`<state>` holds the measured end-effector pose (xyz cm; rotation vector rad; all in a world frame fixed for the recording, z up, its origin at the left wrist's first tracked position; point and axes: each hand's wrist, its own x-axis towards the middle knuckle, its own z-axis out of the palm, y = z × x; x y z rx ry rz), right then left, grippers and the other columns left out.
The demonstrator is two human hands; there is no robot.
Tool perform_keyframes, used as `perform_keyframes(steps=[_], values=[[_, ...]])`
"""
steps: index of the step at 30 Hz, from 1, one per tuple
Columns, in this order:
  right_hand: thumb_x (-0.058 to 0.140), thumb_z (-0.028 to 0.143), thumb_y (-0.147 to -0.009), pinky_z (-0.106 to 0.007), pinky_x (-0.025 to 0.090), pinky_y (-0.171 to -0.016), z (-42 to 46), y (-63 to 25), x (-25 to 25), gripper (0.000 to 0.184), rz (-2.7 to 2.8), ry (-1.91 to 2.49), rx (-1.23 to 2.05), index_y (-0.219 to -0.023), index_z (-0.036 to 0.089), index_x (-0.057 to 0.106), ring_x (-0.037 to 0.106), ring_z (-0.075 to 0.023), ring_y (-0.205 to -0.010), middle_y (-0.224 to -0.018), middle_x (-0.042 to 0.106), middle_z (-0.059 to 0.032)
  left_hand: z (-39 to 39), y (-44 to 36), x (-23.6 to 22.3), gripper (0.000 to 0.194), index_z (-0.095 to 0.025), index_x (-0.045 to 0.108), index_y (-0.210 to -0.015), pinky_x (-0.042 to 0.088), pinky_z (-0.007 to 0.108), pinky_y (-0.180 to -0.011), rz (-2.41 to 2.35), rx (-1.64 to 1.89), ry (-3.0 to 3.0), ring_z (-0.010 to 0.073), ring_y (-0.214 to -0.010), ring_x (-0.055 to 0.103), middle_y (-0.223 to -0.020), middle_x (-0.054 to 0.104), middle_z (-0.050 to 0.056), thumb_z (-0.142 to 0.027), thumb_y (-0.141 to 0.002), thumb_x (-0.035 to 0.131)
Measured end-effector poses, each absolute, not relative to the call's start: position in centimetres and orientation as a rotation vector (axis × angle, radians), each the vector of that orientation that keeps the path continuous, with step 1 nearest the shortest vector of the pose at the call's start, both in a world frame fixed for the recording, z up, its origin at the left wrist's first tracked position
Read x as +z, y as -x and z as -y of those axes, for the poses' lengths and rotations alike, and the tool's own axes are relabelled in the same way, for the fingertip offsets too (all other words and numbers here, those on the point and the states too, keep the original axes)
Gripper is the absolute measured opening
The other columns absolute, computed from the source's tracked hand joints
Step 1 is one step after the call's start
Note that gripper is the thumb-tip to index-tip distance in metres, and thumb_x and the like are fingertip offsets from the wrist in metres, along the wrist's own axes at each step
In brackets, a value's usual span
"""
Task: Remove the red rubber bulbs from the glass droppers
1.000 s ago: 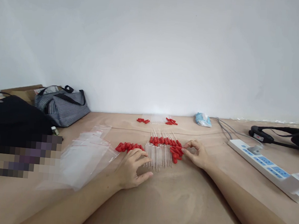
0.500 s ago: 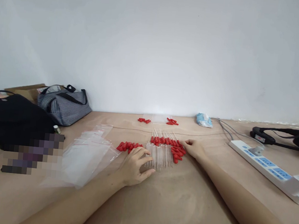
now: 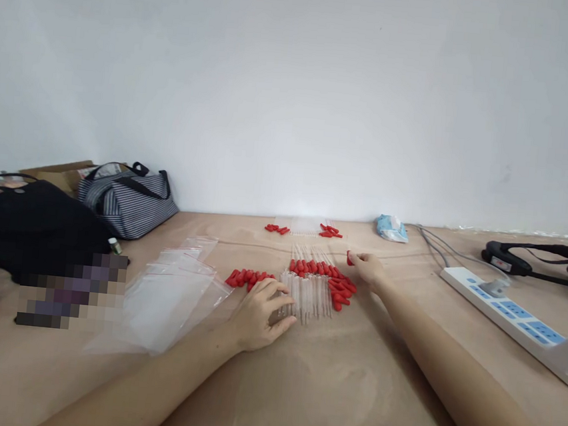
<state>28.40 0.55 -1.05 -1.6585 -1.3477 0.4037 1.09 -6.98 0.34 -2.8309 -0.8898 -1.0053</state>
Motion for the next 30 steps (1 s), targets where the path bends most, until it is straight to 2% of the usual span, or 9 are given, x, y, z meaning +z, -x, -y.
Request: perform_keyframes(steps=[3, 5, 8, 11, 14, 17, 20, 27, 30], values=[[0.041, 0.041, -0.077, -0.030, 0.036, -0.063, 1.0, -27.5, -0.2, 0.030, 1.347, 1.638, 0.267, -0.069, 0.017, 0.057, 0.054, -0.0178, -0.066, -0.069, 0.063, -0.0051, 6.9, -1.0, 0.4, 0.026, -0.019, 0.057, -0.100, 0.043, 0.038, -0.083, 0.897, -1.034, 2.815, 0.0204, -0.092, 0.051, -0.097, 0.056, 0.008, -0.024, -0.075, 0.056], [0.047, 0.037, -0.077, -0.035, 0.031, -0.077, 2.8, -26.7, 0.1, 0.021, 1.469, 1.562, 0.022, -0.076, 0.018, 0.057, 0.053, -0.0189, -0.078, -0.082, 0.065, -0.0046, 6.9, -1.0, 0.4, 0.038, -0.018, 0.049, -0.112, 0.041, 0.039, -0.087, 0.927, -1.053, 2.776, 0.0218, -0.099, 0.049, -0.105, 0.054, 0.009, -0.024, -0.075, 0.054], [0.050, 0.031, -0.080, -0.038, 0.023, -0.085, 5.8, -25.5, -0.1, 0.015, 1.790, 1.316, -0.360, -0.075, 0.019, 0.056, 0.051, -0.0164, -0.077, -0.078, 0.065, -0.0014, 6.8, -0.9, 0.4, 0.054, -0.016, 0.035, -0.126, 0.036, 0.042, -0.094, 0.988, -1.060, 2.675, 0.0255, -0.114, 0.040, -0.123, 0.043, 0.013, -0.025, -0.076, 0.053], [0.049, 0.026, -0.083, -0.037, 0.021, -0.086, 8.0, -24.4, -0.7, 0.014, 1.959, 1.111, -0.521, -0.073, 0.019, 0.056, 0.051, -0.0134, -0.074, -0.071, 0.063, 0.0009, 6.7, -1.0, 0.4, 0.056, -0.016, 0.033, -0.129, 0.034, 0.042, -0.097, 0.985, -1.030, 2.608, 0.0266, -0.119, 0.035, -0.130, 0.037, 0.014, -0.026, -0.078, 0.052], [0.049, 0.027, -0.083, -0.036, 0.022, -0.085, 8.9, -23.4, -0.9, 0.016, 2.004, 1.025, -0.575, -0.071, 0.019, 0.056, 0.050, -0.0128, -0.071, -0.067, 0.062, 0.0013, 6.7, -1.0, 0.3, 0.047, -0.016, 0.040, -0.124, 0.034, 0.041, -0.096, 0.895, -1.015, 2.604, 0.0249, -0.117, 0.038, -0.125, 0.044, 0.012, -0.027, -0.079, 0.051], [0.049, 0.026, -0.083, -0.036, 0.023, -0.084, 9.1, -22.4, -0.9, 0.017, 2.043, 0.968, -0.603, -0.069, 0.019, 0.056, 0.049, -0.0130, -0.070, -0.064, 0.061, 0.0011, 6.7, -1.2, 0.3, 0.027, -0.020, 0.056, -0.106, 0.034, 0.041, -0.095, 0.755, -1.028, 2.634, 0.0206, -0.101, 0.052, -0.101, 0.062, 0.005, -0.027, -0.081, 0.051], [0.049, 0.025, -0.082, -0.035, 0.025, -0.084, 9.3, -21.7, -0.9, 0.015, 2.088, 0.911, -0.613, -0.069, 0.019, 0.056, 0.048, -0.0130, -0.070, -0.061, 0.059, 0.0015, 6.6, -1.4, 0.1, 0.014, -0.021, 0.062, -0.090, 0.034, 0.041, -0.093, 0.663, -1.057, 2.651, 0.0164, -0.085, 0.058, -0.080, 0.067, 0.000, -0.026, -0.082, 0.051], [0.049, 0.028, -0.082, -0.037, 0.025, -0.084, 9.5, -21.5, -0.8, 0.015, 2.110, 0.910, -0.652, -0.090, 0.020, 0.060, 0.047, -0.0138, -0.071, -0.068, 0.060, -0.0002, 6.3, -1.5, -0.2, 0.014, -0.019, 0.062, -0.085, 0.034, 0.043, -0.094, 0.596, -1.069, 2.658, 0.0179, -0.090, 0.060, -0.080, 0.069, -0.001, -0.021, -0.084, 0.048], [0.050, 0.027, -0.082, -0.038, 0.024, -0.084, 9.4, -21.6, -0.7, 0.013, 2.111, 0.912, -0.662, -0.085, 0.022, 0.061, 0.047, -0.0136, -0.071, -0.066, 0.059, 0.0005, 6.3, -1.5, -0.2, 0.014, -0.018, 0.062, -0.084, 0.036, 0.044, -0.094, 0.552, -1.085, 2.647, 0.0182, -0.093, 0.060, -0.088, 0.069, 0.001, -0.018, -0.084, 0.048]])
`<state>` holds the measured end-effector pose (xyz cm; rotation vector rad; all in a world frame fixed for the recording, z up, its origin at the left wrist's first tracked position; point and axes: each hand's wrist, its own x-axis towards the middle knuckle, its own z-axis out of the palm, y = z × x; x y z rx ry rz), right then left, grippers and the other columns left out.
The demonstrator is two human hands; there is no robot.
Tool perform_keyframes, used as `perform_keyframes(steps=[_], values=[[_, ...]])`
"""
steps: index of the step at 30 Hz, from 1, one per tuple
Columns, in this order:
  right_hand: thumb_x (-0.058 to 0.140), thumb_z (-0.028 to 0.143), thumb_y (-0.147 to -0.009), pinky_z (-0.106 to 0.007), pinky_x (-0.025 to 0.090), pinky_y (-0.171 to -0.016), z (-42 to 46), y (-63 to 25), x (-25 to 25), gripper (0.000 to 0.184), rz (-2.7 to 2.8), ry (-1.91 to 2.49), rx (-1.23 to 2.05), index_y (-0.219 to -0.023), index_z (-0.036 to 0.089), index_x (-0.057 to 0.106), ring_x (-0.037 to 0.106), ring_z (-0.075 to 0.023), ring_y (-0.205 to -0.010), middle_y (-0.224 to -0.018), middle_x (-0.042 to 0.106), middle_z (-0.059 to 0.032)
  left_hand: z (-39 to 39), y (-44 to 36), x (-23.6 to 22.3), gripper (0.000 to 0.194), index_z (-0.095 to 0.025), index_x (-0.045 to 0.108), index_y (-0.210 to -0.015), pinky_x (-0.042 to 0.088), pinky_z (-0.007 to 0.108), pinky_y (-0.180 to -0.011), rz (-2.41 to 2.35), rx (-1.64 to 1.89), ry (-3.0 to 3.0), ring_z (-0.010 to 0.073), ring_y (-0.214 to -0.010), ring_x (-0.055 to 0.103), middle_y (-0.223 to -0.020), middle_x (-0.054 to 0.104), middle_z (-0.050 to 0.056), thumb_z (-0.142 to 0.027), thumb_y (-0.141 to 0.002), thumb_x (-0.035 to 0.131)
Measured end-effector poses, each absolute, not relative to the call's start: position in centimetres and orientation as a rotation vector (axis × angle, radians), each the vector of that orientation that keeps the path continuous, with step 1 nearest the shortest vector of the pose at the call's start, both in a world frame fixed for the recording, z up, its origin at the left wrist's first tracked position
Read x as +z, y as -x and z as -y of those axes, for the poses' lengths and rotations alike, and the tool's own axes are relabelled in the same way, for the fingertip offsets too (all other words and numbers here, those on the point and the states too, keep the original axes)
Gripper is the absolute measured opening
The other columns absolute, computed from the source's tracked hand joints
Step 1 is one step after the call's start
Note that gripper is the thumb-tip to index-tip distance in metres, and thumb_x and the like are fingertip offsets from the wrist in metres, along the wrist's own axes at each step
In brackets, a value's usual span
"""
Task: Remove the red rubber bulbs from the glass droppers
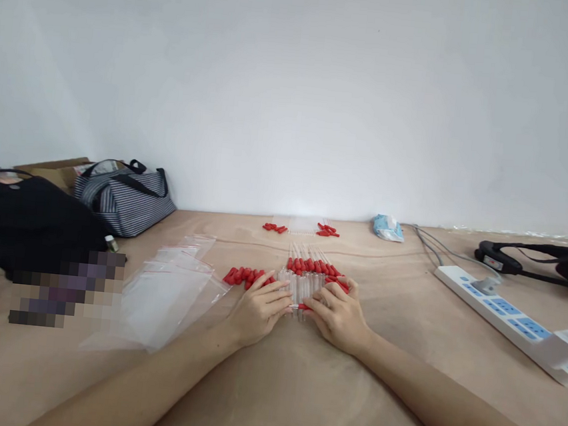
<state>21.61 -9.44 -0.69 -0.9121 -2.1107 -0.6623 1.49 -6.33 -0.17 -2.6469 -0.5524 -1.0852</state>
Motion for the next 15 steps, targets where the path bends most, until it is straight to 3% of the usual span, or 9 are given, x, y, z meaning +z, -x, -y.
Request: perform_keyframes(steps=[12, 15], values=[[0.046, 0.018, -0.080, -0.039, 0.024, -0.086, 9.4, -24.1, -1.0, 0.019, 2.044, 1.002, -0.623, -0.069, 0.020, 0.061, 0.047, -0.0135, -0.072, -0.064, 0.056, 0.0003, 5.7, 0.7, -0.2, 0.014, -0.016, 0.060, -0.085, 0.041, 0.044, -0.091, 0.595, -1.132, 2.606, 0.0193, -0.095, 0.060, -0.091, 0.068, 0.005, -0.012, -0.083, 0.046], [0.050, 0.022, -0.081, -0.036, 0.025, -0.083, 9.3, -26.2, -1.1, 0.014, 1.953, 1.096, -0.608, -0.078, 0.023, 0.064, 0.048, -0.0127, -0.071, -0.071, 0.059, -0.0004, 5.0, 2.2, -0.1, 0.013, -0.018, 0.060, -0.085, 0.046, 0.040, -0.084, 0.729, -1.240, 2.526, 0.0180, -0.090, 0.059, -0.088, 0.065, 0.005, -0.013, -0.082, 0.048]])
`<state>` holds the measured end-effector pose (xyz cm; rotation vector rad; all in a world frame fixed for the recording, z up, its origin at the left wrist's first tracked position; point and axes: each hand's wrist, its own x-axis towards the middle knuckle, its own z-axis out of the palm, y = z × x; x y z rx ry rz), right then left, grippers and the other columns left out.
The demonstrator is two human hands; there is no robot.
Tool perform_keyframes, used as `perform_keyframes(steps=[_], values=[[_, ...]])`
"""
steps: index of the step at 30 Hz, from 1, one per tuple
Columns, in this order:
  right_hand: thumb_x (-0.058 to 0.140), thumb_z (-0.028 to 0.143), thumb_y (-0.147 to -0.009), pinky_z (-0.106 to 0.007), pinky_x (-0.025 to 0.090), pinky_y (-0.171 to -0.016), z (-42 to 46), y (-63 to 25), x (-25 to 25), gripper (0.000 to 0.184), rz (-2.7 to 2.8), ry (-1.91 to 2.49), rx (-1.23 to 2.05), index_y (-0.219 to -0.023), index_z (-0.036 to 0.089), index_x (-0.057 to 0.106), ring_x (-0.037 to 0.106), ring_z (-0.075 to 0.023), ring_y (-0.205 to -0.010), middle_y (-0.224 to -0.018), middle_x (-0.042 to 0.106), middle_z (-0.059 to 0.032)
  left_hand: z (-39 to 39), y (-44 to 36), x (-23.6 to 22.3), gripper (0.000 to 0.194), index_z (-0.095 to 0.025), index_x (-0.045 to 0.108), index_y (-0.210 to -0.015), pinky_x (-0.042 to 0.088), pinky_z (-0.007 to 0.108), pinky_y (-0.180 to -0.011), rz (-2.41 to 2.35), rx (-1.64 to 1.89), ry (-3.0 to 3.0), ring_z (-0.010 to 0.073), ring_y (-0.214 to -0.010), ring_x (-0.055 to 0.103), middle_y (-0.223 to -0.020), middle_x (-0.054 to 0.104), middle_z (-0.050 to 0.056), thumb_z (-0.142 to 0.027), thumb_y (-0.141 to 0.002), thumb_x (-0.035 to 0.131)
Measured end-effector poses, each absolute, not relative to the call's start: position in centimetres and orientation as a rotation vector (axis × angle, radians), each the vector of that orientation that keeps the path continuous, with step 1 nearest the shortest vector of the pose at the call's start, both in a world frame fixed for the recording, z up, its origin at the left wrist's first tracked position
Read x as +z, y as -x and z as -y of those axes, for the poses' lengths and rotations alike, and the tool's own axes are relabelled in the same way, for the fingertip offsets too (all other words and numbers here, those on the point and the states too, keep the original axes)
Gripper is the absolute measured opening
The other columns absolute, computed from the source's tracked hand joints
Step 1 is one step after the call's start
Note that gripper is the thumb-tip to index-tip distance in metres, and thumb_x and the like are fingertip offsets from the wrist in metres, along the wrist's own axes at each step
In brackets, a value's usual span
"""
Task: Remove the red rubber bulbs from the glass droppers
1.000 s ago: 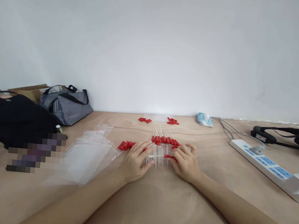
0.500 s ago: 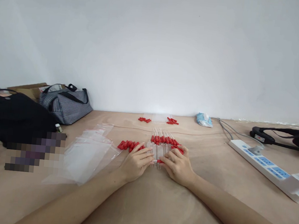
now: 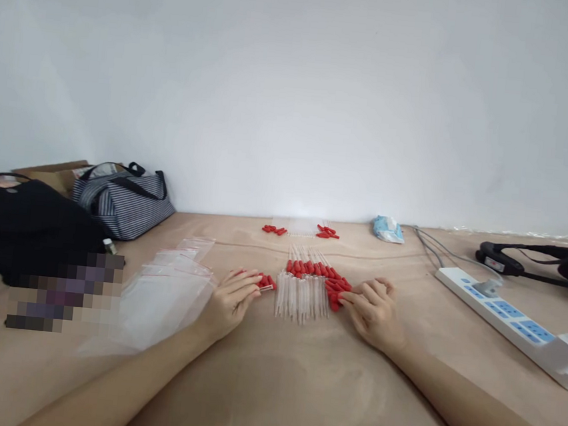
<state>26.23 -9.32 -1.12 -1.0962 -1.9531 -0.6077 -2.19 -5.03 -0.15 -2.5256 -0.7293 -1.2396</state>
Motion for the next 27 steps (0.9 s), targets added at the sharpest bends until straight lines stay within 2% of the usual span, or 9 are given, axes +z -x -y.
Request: perform_keyframes(steps=[3, 6, 12, 20, 24, 27], values=[[0.051, 0.026, -0.081, -0.034, 0.028, -0.078, 9.0, -27.1, -1.3, 0.014, 1.847, 1.137, -0.602, -0.087, 0.025, 0.064, 0.051, -0.0128, -0.072, -0.078, 0.060, -0.0018, 5.1, 2.1, -0.3, 0.017, -0.019, 0.059, -0.095, 0.050, 0.026, -0.064, 0.767, -1.313, 2.512, 0.0116, -0.071, 0.055, -0.080, 0.055, 0.003, -0.016, -0.083, 0.048], [0.046, 0.027, -0.083, -0.033, 0.029, -0.076, 8.4, -27.1, -1.7, 0.019, 1.798, 1.237, -0.515, -0.093, 0.025, 0.063, 0.053, -0.0132, -0.071, -0.077, 0.060, -0.0022, 5.4, 1.0, -0.6, 0.026, -0.018, 0.054, -0.108, 0.047, 0.021, -0.056, 0.849, -1.275, 2.524, 0.0092, -0.063, 0.049, -0.078, 0.046, 0.003, -0.015, -0.084, 0.043], [0.042, 0.032, -0.081, -0.035, 0.032, -0.076, 7.2, -27.4, -2.6, 0.026, 1.675, 1.444, -0.295, -0.098, 0.021, 0.059, 0.055, -0.0178, -0.079, -0.085, 0.062, -0.0051, 5.6, -0.6, -0.5, 0.039, -0.018, 0.047, -0.118, 0.049, 0.023, -0.067, 0.926, -1.250, 2.540, 0.0120, -0.077, 0.052, -0.085, 0.045, 0.005, -0.008, -0.083, 0.034], [0.046, 0.046, -0.075, -0.034, 0.037, -0.073, 6.2, -28.6, -3.3, 0.031, 1.520, 1.523, 0.050, -0.081, 0.019, 0.060, 0.055, -0.0185, -0.075, -0.082, 0.064, -0.0055, 5.1, -2.9, -0.9, 0.027, -0.016, 0.052, -0.107, 0.049, 0.028, -0.074, 0.877, -1.226, 2.509, 0.0152, -0.078, 0.057, -0.083, 0.056, 0.005, -0.011, -0.085, 0.037], [0.048, 0.046, -0.072, -0.033, 0.038, -0.074, 6.4, -29.1, -2.7, 0.028, 1.540, 1.579, 0.113, -0.075, 0.021, 0.060, 0.056, -0.0183, -0.075, -0.077, 0.065, -0.0031, 4.8, -3.6, -1.0, 0.029, -0.016, 0.048, -0.111, 0.049, 0.028, -0.079, 0.751, -1.169, 2.522, 0.0165, -0.085, 0.059, -0.088, 0.061, 0.006, -0.011, -0.085, 0.036], [0.050, 0.045, -0.070, -0.034, 0.037, -0.075, 6.8, -29.2, -2.0, 0.026, 1.584, 1.584, 0.121, -0.070, 0.021, 0.059, 0.056, -0.0188, -0.074, -0.074, 0.064, -0.0024, 4.8, -3.6, -1.1, 0.031, -0.015, 0.045, -0.116, 0.050, 0.028, -0.076, 0.702, -1.110, 2.598, 0.0162, -0.082, 0.061, -0.089, 0.063, 0.007, -0.014, -0.086, 0.037]])
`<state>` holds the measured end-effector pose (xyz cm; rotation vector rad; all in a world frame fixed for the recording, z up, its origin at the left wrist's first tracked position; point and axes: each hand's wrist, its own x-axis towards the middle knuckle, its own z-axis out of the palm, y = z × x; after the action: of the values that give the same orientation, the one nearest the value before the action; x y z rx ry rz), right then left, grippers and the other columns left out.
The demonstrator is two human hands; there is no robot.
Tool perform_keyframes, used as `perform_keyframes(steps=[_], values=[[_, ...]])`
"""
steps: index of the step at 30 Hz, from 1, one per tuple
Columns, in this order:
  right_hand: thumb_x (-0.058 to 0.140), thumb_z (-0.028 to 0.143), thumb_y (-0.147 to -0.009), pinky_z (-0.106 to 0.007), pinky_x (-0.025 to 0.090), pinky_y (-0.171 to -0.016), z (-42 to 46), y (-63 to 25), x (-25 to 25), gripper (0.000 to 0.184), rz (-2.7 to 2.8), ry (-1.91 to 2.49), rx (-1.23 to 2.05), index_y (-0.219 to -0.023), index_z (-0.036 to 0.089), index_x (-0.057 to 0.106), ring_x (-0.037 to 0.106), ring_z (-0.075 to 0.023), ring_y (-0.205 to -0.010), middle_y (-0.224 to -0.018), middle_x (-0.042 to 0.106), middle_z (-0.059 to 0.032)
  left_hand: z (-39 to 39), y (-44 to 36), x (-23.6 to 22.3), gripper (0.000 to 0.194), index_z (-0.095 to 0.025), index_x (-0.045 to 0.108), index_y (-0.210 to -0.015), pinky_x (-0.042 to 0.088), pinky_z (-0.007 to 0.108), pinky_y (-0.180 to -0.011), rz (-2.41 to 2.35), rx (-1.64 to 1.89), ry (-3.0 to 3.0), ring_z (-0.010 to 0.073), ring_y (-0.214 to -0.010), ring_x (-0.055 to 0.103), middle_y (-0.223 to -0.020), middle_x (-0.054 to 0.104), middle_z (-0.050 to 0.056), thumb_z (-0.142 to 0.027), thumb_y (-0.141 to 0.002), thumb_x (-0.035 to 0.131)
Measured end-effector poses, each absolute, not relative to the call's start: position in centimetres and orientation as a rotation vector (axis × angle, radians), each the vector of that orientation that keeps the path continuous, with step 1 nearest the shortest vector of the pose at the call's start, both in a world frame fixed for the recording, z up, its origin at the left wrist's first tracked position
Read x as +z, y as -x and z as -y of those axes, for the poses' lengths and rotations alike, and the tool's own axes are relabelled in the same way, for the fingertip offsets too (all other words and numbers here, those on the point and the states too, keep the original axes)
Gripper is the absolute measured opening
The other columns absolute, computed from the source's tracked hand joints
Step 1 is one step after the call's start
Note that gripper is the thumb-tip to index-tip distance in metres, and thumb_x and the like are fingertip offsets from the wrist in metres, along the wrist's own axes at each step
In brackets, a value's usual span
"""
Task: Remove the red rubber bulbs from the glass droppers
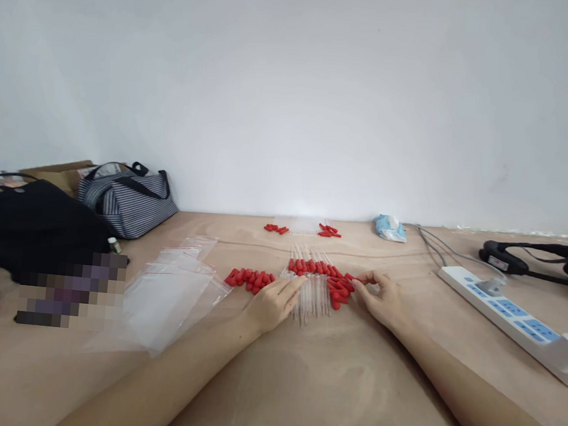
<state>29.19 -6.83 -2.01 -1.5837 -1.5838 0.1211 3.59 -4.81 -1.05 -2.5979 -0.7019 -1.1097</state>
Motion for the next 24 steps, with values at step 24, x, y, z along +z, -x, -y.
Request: perform_keyframes(steps=[24], values=[[0.044, 0.046, -0.076, -0.032, 0.036, -0.072, 7.9, -29.8, -1.0, 0.036, 1.808, 1.659, 0.110, -0.053, 0.023, 0.060, 0.056, -0.0175, -0.067, -0.061, 0.064, 0.0007, 6.8, -1.5, 0.7, 0.054, -0.018, 0.056, -0.104, 0.040, 0.042, -0.083, 0.715, -0.978, 2.863, 0.0250, -0.093, 0.052, -0.101, 0.058, 0.010, -0.052, -0.063, 0.063]])
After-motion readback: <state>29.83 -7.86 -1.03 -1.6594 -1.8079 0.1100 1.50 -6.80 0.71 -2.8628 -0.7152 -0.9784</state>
